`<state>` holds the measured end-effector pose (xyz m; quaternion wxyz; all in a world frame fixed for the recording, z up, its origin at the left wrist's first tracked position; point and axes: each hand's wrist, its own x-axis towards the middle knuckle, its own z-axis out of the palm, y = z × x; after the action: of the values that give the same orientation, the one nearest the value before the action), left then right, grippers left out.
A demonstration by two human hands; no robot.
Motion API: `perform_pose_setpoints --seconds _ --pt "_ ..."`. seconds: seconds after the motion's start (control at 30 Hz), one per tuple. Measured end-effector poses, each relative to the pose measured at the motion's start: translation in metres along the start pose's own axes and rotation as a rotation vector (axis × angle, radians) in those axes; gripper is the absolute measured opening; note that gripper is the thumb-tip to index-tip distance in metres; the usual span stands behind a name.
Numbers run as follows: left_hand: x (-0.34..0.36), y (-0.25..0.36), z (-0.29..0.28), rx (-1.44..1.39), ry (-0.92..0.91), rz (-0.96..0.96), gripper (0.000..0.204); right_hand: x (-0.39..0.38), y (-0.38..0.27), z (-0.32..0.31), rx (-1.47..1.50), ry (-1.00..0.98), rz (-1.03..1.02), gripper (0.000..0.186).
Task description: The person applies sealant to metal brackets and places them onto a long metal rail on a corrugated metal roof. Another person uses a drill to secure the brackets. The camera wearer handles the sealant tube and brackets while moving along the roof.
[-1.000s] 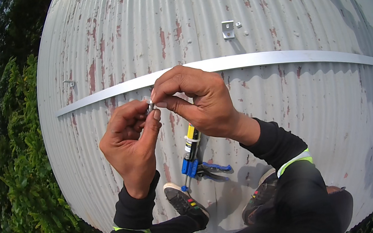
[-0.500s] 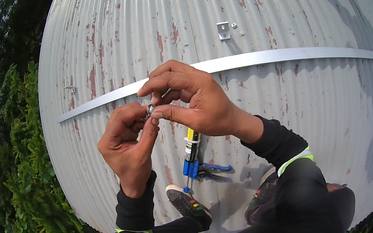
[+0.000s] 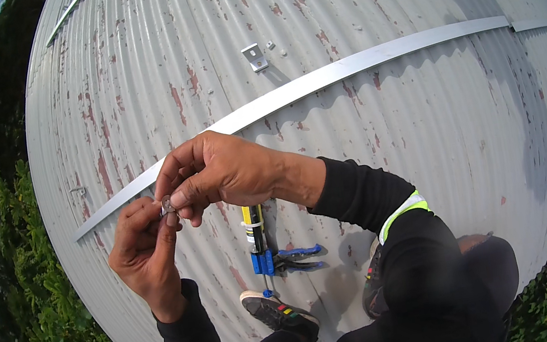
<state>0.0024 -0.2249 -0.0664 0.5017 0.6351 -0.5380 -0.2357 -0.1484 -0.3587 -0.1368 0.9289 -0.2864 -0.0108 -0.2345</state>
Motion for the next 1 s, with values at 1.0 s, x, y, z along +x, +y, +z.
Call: perform_pose_setpoints --seconds 1.0 --pt "0.004 -0.008 0.007 -0.341 0.081 -0.256 0.025 0.008 -0.035 -0.07 -1.084 0.617 -0.987 0.018"
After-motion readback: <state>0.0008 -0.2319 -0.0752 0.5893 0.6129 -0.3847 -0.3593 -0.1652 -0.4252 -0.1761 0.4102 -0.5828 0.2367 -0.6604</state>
